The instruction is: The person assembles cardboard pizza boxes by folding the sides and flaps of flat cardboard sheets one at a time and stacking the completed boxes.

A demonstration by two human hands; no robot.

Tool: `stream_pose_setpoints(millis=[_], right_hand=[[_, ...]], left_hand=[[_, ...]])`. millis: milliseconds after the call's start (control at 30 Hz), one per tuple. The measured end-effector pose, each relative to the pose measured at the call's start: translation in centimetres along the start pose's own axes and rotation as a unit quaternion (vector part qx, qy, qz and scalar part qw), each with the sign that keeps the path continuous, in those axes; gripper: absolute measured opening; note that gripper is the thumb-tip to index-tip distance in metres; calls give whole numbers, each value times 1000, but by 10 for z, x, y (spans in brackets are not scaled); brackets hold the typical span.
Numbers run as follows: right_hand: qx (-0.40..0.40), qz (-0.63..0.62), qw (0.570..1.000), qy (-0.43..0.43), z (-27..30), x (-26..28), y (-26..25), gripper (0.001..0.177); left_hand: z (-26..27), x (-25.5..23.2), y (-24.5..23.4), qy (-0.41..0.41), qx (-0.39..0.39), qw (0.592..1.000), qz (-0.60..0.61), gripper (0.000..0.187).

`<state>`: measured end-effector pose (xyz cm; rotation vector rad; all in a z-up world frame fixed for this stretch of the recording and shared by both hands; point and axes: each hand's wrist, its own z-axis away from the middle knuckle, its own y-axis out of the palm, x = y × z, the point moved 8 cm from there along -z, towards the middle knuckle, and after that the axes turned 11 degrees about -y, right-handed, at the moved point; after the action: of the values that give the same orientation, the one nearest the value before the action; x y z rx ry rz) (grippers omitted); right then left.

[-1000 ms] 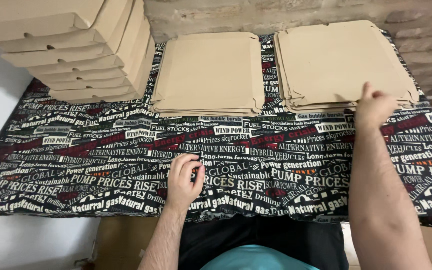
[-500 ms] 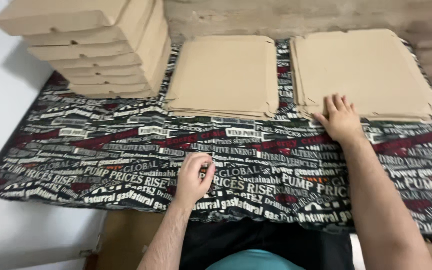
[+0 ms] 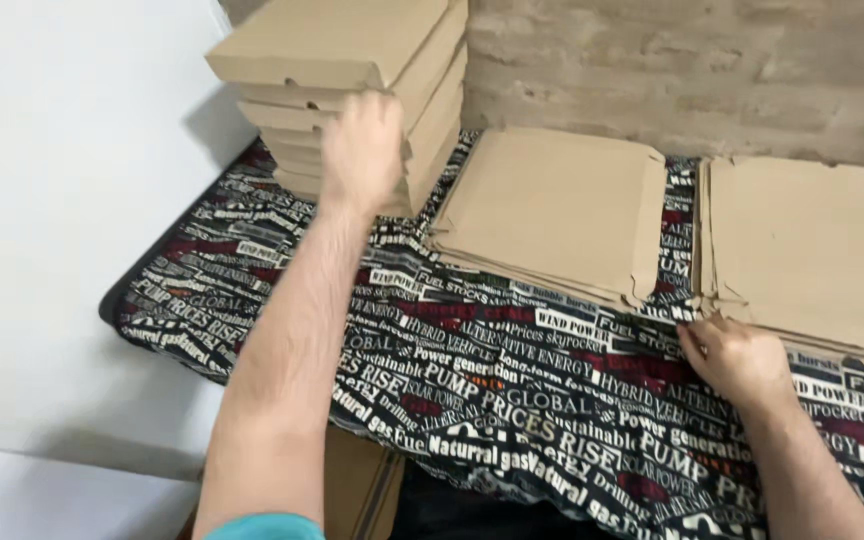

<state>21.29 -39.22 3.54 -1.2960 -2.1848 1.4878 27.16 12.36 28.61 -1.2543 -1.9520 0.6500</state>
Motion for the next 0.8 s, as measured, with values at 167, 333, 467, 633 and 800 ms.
stream_pose_setpoints(millis=[167, 333, 467, 633, 800], right_hand=[[0, -22, 999, 24, 6, -7, 11, 34], [-46, -26, 997, 48, 15, -11, 14, 31], [-76, -6, 995, 63, 20, -13, 18, 27], [-60, -55, 995, 50, 21, -13, 30, 26], [-55, -66, 995, 43, 22, -13, 37, 27]], left_hand=[[-77, 57, 53, 4, -167, 984, -56, 31], [-118, 77, 82, 30, 14, 993, -109, 65], [-125, 73, 89, 57, 33, 990, -125, 61], [-145, 74, 101, 75, -8, 989, -129, 49], [-133, 47, 58, 155, 55, 986, -36, 26]])
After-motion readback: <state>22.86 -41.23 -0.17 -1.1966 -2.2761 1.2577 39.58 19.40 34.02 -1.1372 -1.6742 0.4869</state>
